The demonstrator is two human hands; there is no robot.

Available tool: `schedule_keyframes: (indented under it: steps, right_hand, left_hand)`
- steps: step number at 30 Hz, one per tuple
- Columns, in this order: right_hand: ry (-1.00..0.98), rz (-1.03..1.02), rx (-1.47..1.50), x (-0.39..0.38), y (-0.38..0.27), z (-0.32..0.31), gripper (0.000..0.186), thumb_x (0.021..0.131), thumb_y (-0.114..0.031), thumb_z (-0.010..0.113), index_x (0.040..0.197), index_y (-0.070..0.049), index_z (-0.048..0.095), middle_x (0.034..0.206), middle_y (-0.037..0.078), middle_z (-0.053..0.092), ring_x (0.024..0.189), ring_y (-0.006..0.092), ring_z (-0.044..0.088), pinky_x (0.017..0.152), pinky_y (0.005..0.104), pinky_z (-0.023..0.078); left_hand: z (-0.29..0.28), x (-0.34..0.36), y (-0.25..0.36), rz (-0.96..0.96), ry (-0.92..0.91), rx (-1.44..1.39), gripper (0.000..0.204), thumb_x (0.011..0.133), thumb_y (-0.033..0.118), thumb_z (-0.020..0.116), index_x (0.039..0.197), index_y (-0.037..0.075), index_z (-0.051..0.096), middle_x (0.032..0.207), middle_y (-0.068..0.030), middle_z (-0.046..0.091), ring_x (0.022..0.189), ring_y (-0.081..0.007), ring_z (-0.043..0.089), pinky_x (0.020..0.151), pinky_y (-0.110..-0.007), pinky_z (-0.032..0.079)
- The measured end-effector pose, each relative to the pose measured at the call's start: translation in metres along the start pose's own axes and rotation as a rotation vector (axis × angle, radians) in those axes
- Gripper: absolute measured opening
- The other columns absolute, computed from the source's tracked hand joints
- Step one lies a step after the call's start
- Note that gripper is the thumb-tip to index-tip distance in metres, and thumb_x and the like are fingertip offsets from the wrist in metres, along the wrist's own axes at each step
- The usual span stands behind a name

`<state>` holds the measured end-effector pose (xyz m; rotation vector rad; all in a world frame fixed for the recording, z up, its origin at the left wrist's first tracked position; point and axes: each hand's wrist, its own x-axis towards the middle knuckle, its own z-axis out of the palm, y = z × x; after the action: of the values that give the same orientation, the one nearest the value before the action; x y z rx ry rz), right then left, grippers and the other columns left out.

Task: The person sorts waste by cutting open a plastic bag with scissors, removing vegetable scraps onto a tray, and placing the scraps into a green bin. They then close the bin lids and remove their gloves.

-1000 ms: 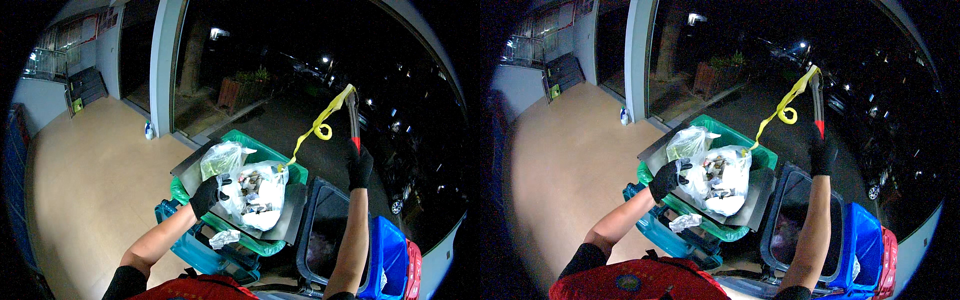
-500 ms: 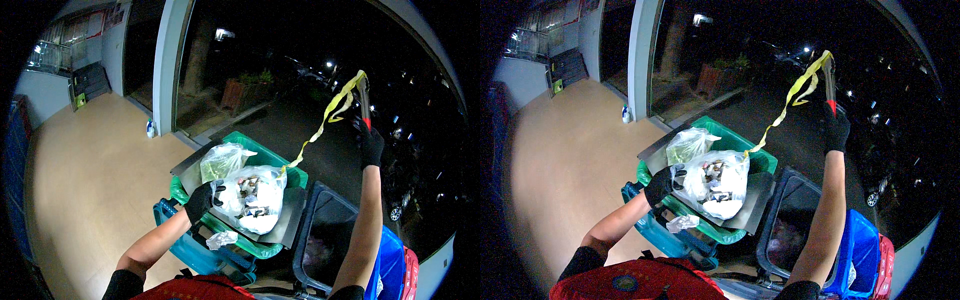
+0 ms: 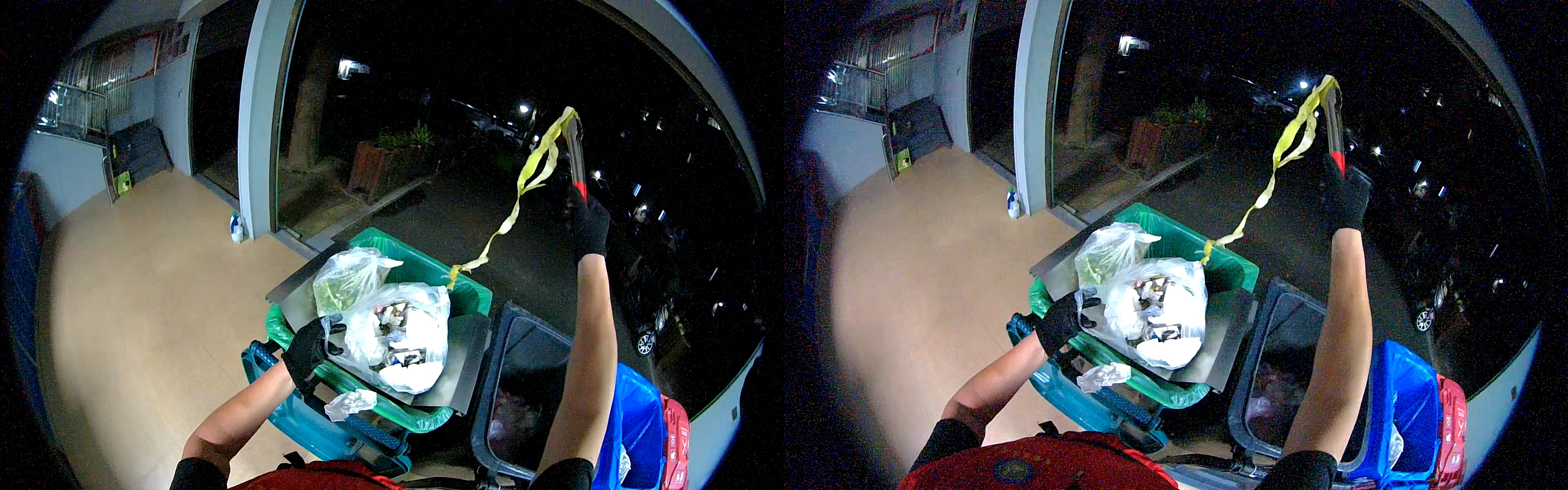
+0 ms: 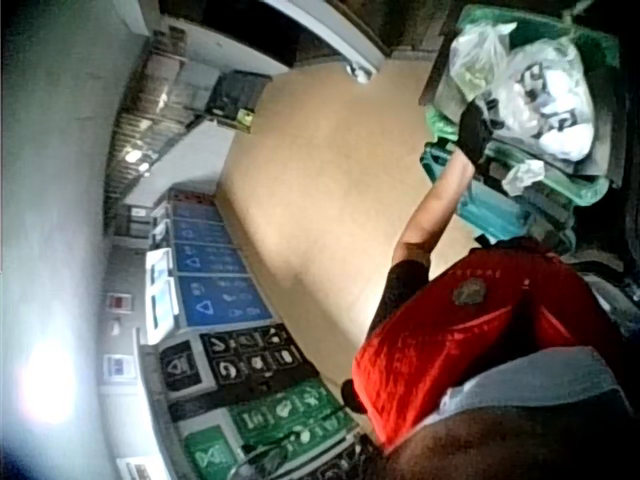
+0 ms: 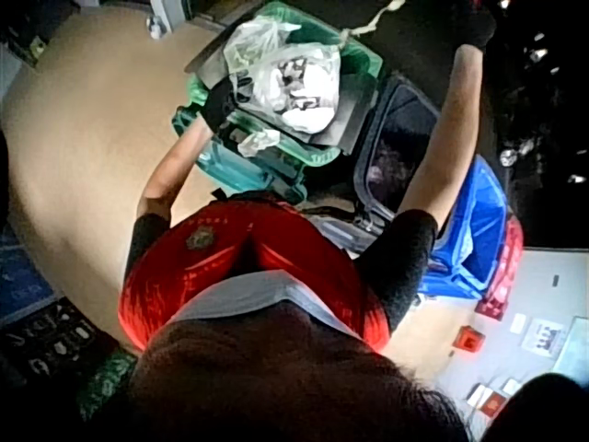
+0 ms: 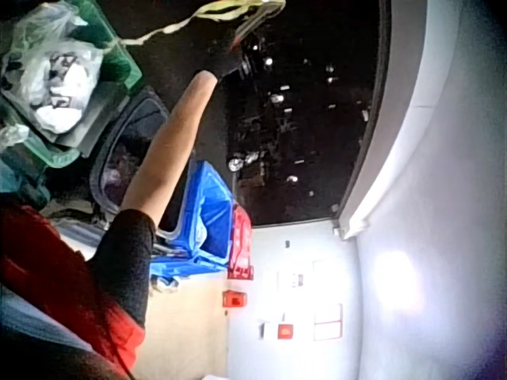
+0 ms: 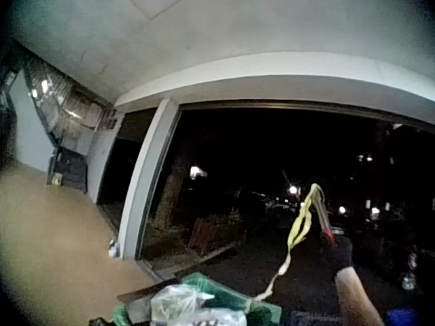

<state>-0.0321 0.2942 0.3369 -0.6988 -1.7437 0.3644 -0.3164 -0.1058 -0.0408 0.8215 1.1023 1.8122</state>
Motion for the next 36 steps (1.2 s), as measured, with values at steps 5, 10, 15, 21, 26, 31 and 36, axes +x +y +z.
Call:
schedule_keyframes:
  steps: [5, 10, 15, 21, 26, 31, 36]
  right_hand:
    - [-0.011, 0.043, 0.195, 0.021, -0.009, -0.001, 0.046, 0.086, -0.048, 0.074, 0.078, -0.003, 0.072, 0.059, 0.007, 0.063, 0.051, 0.0169, 0.062, 0.050, 0.0336, 0.047]
    - [-0.120, 0.113, -0.179, 0.018, 0.007, 0.008, 0.037, 0.091, -0.041, 0.069, 0.090, -0.004, 0.070, 0.066, 0.007, 0.065, 0.054, 0.0178, 0.062, 0.052, 0.0334, 0.049]
    - [-0.165, -0.148, -0.529, -0.025, 0.069, 0.034, 0.040, 0.088, -0.043, 0.071, 0.106, -0.007, 0.071, 0.085, 0.014, 0.071, 0.075, 0.0307, 0.068, 0.064, 0.0408, 0.053]
    - [-0.660, 0.126, -0.916, -0.100, 0.091, 0.046, 0.068, 0.076, -0.055, 0.077, 0.126, -0.010, 0.063, 0.114, 0.021, 0.069, 0.108, 0.0370, 0.065, 0.088, 0.0444, 0.053]
    - [-0.605, -0.085, -0.733, -0.167, 0.058, -0.014, 0.060, 0.081, -0.044, 0.077, 0.126, -0.008, 0.063, 0.118, 0.019, 0.068, 0.109, 0.0385, 0.065, 0.091, 0.0437, 0.053]
    - [-0.786, 0.173, -0.158, -0.239, 0.002, -0.095, 0.059, 0.081, -0.028, 0.081, 0.131, -0.007, 0.060, 0.125, 0.017, 0.065, 0.114, 0.0312, 0.063, 0.096, 0.0406, 0.052]
    - [-0.944, -0.270, -0.406, -0.314, -0.053, -0.127, 0.051, 0.088, -0.030, 0.069, 0.135, -0.011, 0.057, 0.135, 0.017, 0.057, 0.124, 0.0326, 0.055, 0.101, 0.0469, 0.048]
  left_hand:
    - [-0.001, -0.001, 0.001, -0.043, 0.026, 0.034, 0.062, 0.088, 0.001, 0.068, 0.144, 0.002, 0.042, 0.136, -0.0146, 0.057, 0.116, -0.0200, 0.061, 0.076, -0.030, 0.058]
    - [0.005, -0.003, 0.003, 0.040, 0.023, 0.102, 0.053, 0.096, 0.013, 0.060, 0.144, 0.000, 0.042, 0.135, -0.0144, 0.058, 0.111, -0.0198, 0.063, 0.075, -0.030, 0.058]
    - [0.012, -0.003, 0.011, -0.011, 0.033, -0.124, 0.054, 0.100, 0.033, 0.054, 0.142, 0.001, 0.045, 0.137, -0.0131, 0.055, 0.122, -0.0229, 0.056, 0.077, -0.035, 0.059]
    - [0.020, 0.017, 0.015, 0.007, -0.015, -0.180, 0.052, 0.102, 0.037, 0.049, 0.143, 0.005, 0.045, 0.137, -0.0131, 0.054, 0.125, -0.0229, 0.054, 0.081, -0.037, 0.058]
    - [0.020, 0.027, 0.019, 0.077, -0.068, -0.123, 0.047, 0.102, 0.021, 0.051, 0.144, 0.004, 0.044, 0.139, -0.0135, 0.052, 0.128, -0.0245, 0.052, 0.086, -0.037, 0.058]
    - [0.018, 0.034, 0.019, 0.077, -0.038, -0.119, 0.043, 0.099, 0.019, 0.055, 0.139, 0.004, 0.050, 0.134, -0.0125, 0.056, 0.124, -0.0241, 0.055, 0.081, -0.037, 0.060]
    - [0.017, 0.037, 0.021, 0.043, -0.064, -0.176, 0.044, 0.100, 0.025, 0.055, 0.138, 0.005, 0.051, 0.135, -0.0152, 0.057, 0.120, -0.0252, 0.058, 0.077, -0.037, 0.061]
